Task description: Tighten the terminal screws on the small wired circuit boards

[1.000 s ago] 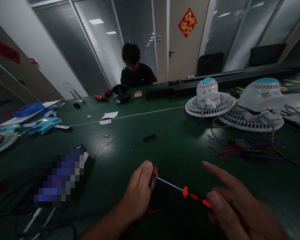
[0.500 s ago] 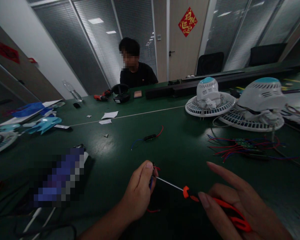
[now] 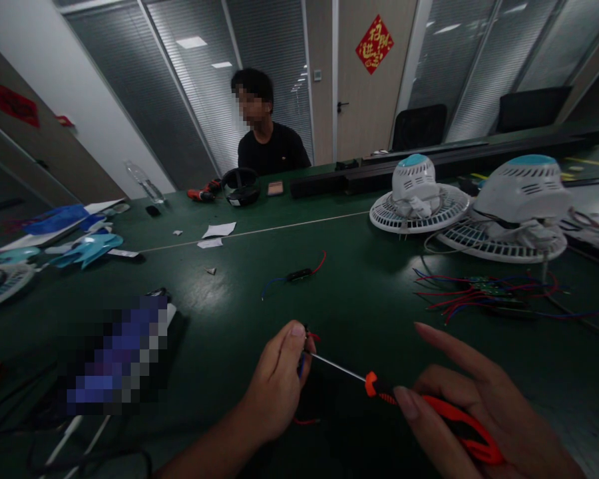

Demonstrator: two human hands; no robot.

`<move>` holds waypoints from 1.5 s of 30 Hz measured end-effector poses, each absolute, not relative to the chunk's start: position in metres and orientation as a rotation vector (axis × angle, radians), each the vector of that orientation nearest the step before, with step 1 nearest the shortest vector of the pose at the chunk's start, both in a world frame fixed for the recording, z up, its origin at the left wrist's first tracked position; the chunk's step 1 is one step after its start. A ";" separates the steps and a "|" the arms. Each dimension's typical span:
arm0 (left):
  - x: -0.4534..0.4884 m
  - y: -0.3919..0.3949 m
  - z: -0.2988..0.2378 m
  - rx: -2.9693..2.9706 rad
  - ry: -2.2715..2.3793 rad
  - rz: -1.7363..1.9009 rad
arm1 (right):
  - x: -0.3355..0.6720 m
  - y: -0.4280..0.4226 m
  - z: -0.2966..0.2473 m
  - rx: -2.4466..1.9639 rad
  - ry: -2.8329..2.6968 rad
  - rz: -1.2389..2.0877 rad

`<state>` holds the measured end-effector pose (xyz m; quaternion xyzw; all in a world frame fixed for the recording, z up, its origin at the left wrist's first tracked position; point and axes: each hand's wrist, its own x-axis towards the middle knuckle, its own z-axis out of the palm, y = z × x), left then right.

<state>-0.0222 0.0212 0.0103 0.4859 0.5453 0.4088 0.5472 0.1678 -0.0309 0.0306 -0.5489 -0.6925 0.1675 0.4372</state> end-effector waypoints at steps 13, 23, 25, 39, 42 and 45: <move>-0.022 0.021 0.007 1.112 1.315 1.012 | 0.169 -0.030 0.032 -1.456 -1.769 0.387; -0.022 0.021 0.009 1.123 1.285 0.997 | 0.168 -0.031 0.034 -1.432 -1.808 0.370; -0.023 0.021 0.008 1.133 1.284 0.989 | 0.168 -0.031 0.034 -1.417 -1.806 0.359; -0.022 0.021 0.010 1.115 1.290 0.983 | 0.170 -0.030 0.031 -1.336 -1.809 0.407; -0.022 0.021 0.008 1.098 1.291 1.001 | 0.171 -0.029 0.030 -1.343 -1.828 0.383; -0.023 0.021 0.006 1.106 1.288 1.001 | 0.170 -0.029 0.032 -1.338 -1.823 0.359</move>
